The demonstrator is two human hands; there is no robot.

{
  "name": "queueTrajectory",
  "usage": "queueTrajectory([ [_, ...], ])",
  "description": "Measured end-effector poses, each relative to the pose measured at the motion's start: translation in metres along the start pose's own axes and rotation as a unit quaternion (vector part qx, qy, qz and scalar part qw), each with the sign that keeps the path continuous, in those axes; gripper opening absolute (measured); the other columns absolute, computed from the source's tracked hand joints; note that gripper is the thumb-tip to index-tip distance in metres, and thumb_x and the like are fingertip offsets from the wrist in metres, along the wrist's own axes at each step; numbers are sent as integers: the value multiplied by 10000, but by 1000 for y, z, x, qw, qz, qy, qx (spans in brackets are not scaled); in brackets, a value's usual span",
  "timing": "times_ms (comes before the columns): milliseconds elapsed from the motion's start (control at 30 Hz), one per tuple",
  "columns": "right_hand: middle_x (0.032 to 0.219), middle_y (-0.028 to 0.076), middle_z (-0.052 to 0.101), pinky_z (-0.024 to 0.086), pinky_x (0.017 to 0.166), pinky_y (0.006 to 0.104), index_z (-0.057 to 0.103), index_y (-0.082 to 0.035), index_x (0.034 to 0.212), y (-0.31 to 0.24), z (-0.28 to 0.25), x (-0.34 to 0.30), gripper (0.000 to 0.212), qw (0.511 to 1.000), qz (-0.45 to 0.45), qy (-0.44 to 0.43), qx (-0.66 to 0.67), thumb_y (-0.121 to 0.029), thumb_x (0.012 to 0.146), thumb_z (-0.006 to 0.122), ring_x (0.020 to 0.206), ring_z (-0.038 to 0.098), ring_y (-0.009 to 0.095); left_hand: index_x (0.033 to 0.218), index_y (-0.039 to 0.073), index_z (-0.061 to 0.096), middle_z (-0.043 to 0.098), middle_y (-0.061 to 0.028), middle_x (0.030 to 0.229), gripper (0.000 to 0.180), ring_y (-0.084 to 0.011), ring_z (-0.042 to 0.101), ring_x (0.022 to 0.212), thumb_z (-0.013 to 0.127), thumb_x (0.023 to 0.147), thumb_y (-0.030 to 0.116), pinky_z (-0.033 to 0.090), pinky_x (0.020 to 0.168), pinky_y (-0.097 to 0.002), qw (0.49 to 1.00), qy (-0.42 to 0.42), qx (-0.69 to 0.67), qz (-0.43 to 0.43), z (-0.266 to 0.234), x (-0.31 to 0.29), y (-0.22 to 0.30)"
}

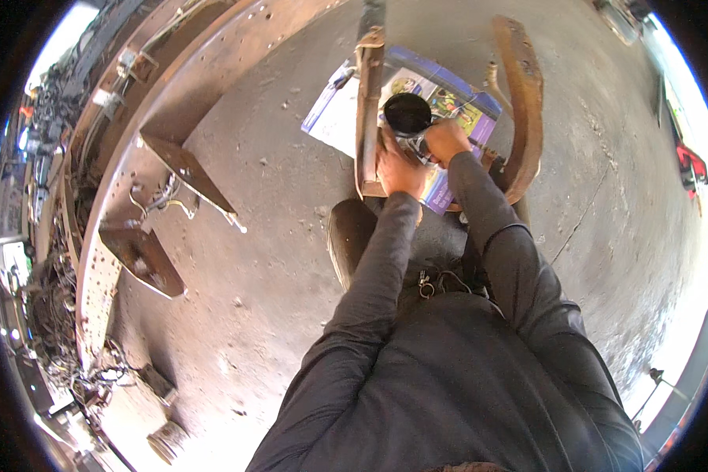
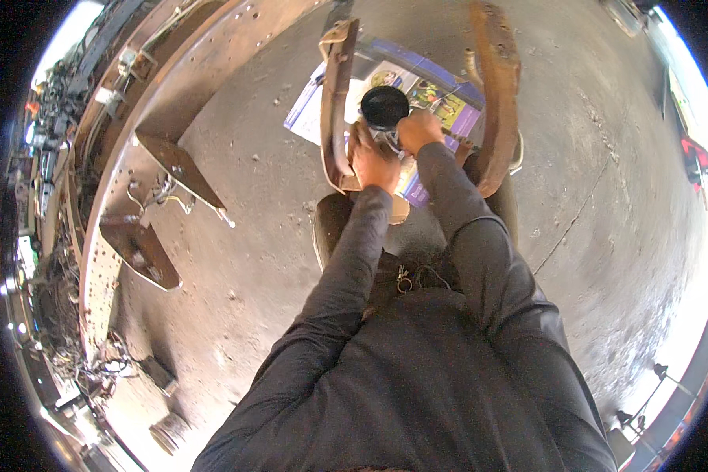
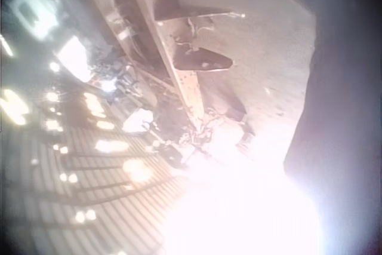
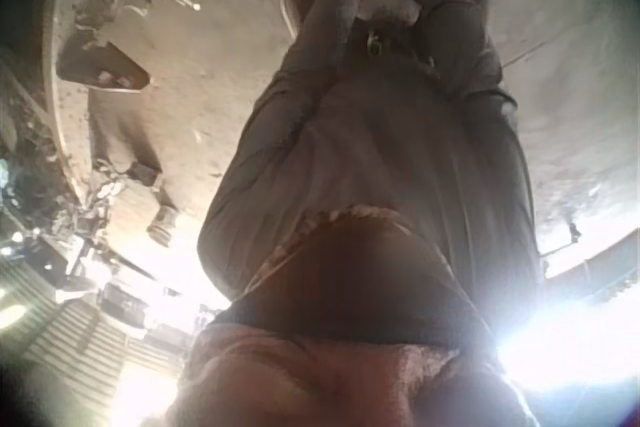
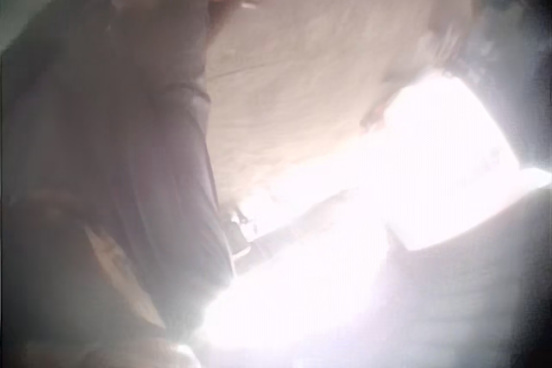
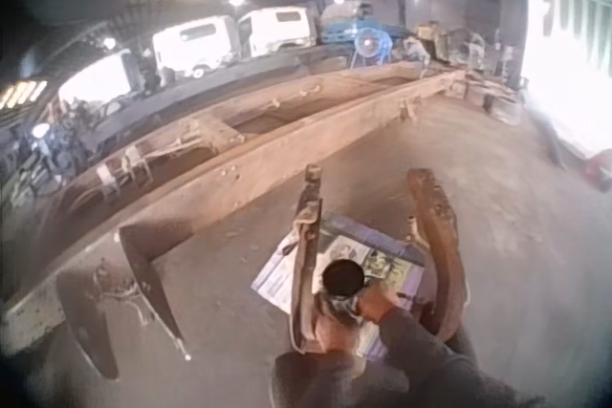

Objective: The person uses a utility knife to cut a circular hole in a piece of cardboard, then places the cardboard over a metal pipe and repeatedly taps the pipe with a hammer. The person handles cardboard, a utility knife, a metal pipe, and a hammer.

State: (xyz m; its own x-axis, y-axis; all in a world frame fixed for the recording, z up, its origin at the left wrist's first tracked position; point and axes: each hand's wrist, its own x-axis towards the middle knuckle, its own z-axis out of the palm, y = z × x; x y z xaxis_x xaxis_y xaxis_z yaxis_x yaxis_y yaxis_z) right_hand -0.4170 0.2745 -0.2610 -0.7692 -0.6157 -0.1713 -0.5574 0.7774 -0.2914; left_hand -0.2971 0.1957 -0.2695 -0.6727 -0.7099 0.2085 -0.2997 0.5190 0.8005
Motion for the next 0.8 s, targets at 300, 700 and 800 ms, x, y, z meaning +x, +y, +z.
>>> queueTrajectory([
  [300, 657, 146, 657, 379, 380, 410, 642, 23, 827, -23, -9, -2, 214, 810, 285, -86, 506, -135, 959, 585, 432, 516, 202, 1545, 26, 461, 372, -198, 1645, 674, -422, 324, 1527, 687, 968, 292, 319, 1196, -560, 997, -42, 59, 34, -5, -35, -35],
  [700, 834, 214, 741, 500, 518, 404, 694, 10, 1108, -56, -52, -63, 261, 934, 154, -51, 320, -158, 936, 594, 547, 647, 254, 1475, 0, 485, 441, -227, 1561, 628, -425, 391, 1483, 659, 882, 108, 319, 1234, -531, 987, -121, 14, 109, -30, -46, -34],
  [800, 1000, 220, 762, 581, 762, 447, 710, -35, 1209, -42, -40, -65, 314, 990, -21, 62, 126, -169, 938, 626, 826, 745, 357, 1464, -20, 485, 443, -250, 1548, 625, -430, 397, 1478, 643, 874, 113, 327, 1224, -542, 988, -69, 62, 123, -27, -60, -28],
])
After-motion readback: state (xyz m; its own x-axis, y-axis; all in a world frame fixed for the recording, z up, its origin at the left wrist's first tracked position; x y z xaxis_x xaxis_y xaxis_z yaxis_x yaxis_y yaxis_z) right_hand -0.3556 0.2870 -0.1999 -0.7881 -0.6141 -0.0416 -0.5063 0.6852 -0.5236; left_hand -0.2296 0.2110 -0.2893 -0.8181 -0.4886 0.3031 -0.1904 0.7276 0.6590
